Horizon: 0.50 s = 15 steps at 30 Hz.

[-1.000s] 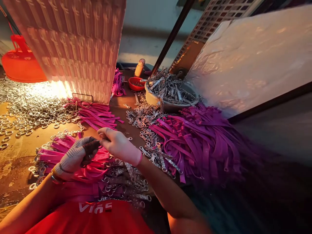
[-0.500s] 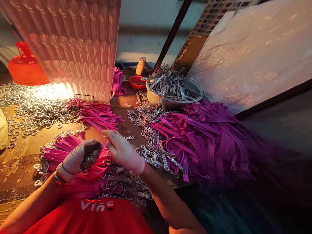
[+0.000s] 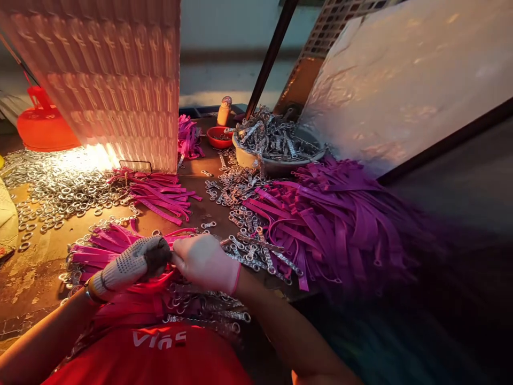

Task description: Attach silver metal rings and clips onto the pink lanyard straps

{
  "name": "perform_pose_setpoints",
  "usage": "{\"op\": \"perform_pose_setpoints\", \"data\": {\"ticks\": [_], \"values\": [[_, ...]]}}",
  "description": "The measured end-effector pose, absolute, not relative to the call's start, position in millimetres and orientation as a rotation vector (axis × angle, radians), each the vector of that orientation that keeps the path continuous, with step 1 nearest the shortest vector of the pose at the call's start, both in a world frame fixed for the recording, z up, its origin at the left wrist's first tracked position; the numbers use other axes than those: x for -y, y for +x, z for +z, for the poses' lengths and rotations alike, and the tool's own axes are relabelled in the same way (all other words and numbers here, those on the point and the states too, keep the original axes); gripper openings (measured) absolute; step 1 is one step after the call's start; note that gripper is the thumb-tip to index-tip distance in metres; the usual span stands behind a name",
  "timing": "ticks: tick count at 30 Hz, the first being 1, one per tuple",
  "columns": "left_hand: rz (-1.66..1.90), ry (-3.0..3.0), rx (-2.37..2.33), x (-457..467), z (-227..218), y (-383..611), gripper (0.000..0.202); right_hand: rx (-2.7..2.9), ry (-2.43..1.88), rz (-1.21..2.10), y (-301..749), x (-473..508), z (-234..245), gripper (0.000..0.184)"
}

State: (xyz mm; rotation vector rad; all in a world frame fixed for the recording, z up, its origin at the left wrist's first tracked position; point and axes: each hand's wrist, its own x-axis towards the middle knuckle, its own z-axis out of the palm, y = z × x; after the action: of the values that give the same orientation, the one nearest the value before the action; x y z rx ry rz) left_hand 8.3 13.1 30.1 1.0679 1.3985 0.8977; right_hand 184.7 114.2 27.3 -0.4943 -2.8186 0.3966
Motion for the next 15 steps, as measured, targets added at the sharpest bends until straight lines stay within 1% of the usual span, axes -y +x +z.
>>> {"op": "perform_pose_setpoints", "data": {"ticks": [3, 5, 7, 9, 10, 12, 15], "values": [[0.958, 0.907, -1.324, -15, 31, 10, 0.032, 2.659, -0.588, 0.466, 179, -102, 18, 0.032], [1.06, 0.759, -1.249, -22, 31, 10, 0.032, 2.465, -0.727, 0.579, 175, -94, 6, 0.031], [1.073, 0.718, -1.219, -36, 32, 7, 0.028, 2.309, -0.84, 0.701, 174, -94, -4, 0.03], [0.964, 0.868, -1.305, -60, 34, 1, 0.021, 2.169, -0.945, 0.787, 177, -102, -9, 0.032], [0.885, 0.978, -1.37, -73, 35, -1, 0.021, 2.093, -0.997, 0.827, 180, -107, -9, 0.034], [0.772, 1.156, -1.489, -100, 33, -5, 0.026, 1.95, -1.067, 0.925, 185, -119, -7, 0.037], [0.742, 1.203, -1.576, -126, 23, -5, 0.031, 1.887, -1.075, 1.093, 189, -125, -5, 0.04]]}}
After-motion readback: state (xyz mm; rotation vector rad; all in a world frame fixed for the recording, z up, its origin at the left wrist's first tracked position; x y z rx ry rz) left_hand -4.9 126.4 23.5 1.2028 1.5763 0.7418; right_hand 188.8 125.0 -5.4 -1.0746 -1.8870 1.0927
